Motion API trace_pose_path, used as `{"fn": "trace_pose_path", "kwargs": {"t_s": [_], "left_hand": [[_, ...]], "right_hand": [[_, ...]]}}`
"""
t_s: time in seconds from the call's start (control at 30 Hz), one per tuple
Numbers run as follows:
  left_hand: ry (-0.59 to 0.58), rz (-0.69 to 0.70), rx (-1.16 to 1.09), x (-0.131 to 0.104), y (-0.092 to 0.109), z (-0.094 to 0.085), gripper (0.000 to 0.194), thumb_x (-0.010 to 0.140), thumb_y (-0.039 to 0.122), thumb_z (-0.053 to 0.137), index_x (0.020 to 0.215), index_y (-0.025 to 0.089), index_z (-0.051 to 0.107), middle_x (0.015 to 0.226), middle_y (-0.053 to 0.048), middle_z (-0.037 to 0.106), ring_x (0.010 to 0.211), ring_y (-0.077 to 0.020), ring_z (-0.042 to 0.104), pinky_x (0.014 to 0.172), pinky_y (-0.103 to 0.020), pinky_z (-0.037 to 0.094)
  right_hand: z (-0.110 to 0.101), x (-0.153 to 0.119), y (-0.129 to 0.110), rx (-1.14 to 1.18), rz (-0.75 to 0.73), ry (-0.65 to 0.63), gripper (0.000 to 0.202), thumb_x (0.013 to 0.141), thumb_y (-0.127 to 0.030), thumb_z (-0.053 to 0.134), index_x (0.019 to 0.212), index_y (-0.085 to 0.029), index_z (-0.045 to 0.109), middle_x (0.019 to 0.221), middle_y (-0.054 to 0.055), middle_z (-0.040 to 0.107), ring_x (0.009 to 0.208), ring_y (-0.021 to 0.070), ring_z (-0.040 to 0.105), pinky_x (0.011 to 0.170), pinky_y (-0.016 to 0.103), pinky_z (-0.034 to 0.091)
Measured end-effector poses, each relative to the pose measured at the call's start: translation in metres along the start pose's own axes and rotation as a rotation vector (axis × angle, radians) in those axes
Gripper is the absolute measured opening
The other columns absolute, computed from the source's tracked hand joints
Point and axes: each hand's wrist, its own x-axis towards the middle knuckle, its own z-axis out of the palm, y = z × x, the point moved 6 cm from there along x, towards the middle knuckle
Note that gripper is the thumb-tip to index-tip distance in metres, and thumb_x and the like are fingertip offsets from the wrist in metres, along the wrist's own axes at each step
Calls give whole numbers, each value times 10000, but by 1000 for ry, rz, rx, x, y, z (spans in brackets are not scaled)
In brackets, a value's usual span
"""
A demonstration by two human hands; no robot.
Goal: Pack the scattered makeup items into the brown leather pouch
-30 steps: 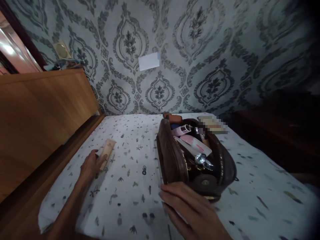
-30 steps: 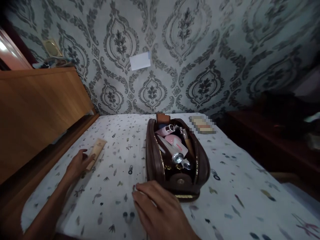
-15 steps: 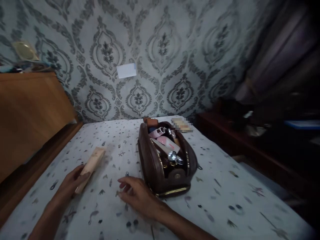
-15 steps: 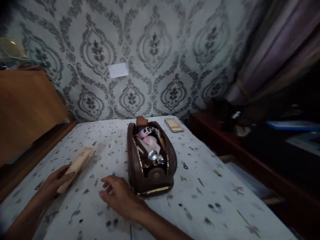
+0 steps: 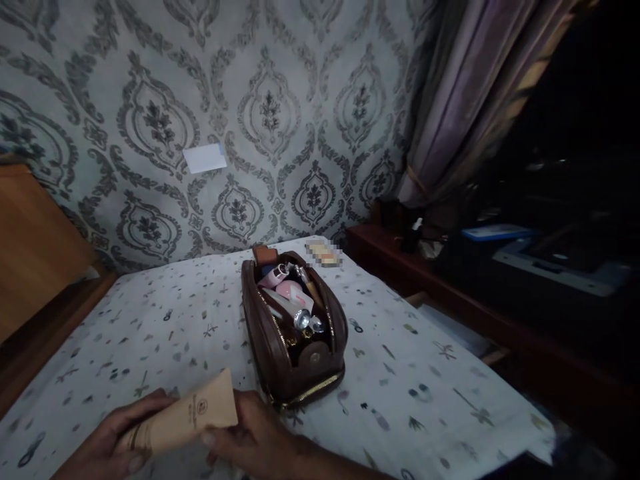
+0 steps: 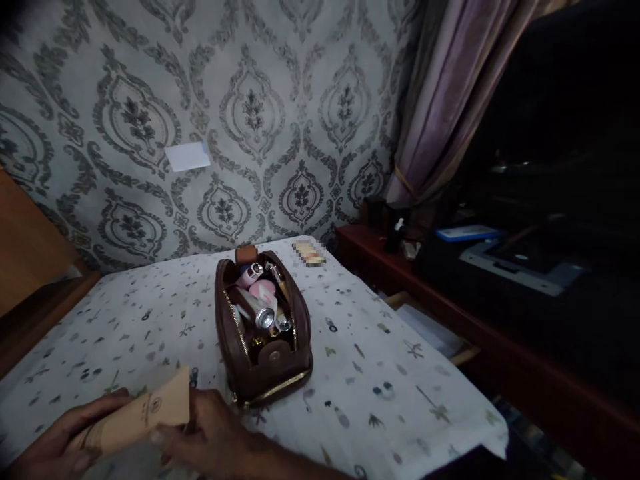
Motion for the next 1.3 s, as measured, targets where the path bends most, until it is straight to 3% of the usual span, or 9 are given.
{"fn": "trace_pose_path", "kwargs": {"t_s": [0.23,0.4,0.47,0.63,0.83,0.93,1.1,1.3], "left_hand": [[-43,38,53,16,16,5,617,357,685,839,796,254,801,841,-79,755,795,-330,679,724,-402,575],[101,58,-53,30,25,2,635,390,679,845,845,244,761,822,-50,718,743,-262,644,558,-287,537],[127,29,-146,38,25,1,645,383,633,874,878,239,749,845,-47,719,764,-249,638,558,-262,538],[161,-57,-304,50,34,9,692,289,513,938,892,239,738,845,-46,731,783,-250,639,576,-266,562],[201,92,-413,36,72,42,621,458,617,868,932,242,726,831,-9,716,761,-210,642,592,-259,591],[200,120,-455,32,84,55,587,521,646,834,936,245,725,817,8,715,760,-185,646,623,-232,592],[246,102,-504,36,89,59,638,450,687,842,879,230,721,780,8,712,719,-180,655,598,-228,582],[242,173,-482,36,104,68,654,520,691,811,961,221,702,781,1,712,736,-186,651,587,-237,585]], "right_hand": [[-4,-5,3,25,30,61,755,832,-802,446,1038,-110,665,735,35,584,544,99,524,454,174,383],[-8,-4,9,44,35,108,727,849,-764,470,1161,-123,616,712,13,557,517,85,507,440,159,363],[-10,-4,9,22,11,100,643,879,-686,506,1232,-155,585,720,4,562,536,89,522,447,153,364],[-15,-6,-4,-57,-83,92,501,942,-567,473,1208,-160,597,693,-6,534,534,90,515,444,149,358],[-17,-6,-13,1,-159,116,627,946,-640,413,1337,-161,517,829,28,572,530,73,524,459,155,419],[-17,-7,-13,26,-154,130,675,924,-695,402,1322,-164,526,797,17,548,502,65,493,428,147,405],[-22,-11,-23,-23,-224,172,644,941,-658,407,1313,-153,554,754,16,544,500,72,490,439,157,416],[-27,-15,-25,-24,-191,256,693,940,-640,440,1432,-154,486,819,49,596,499,68,499,447,162,433]]}}
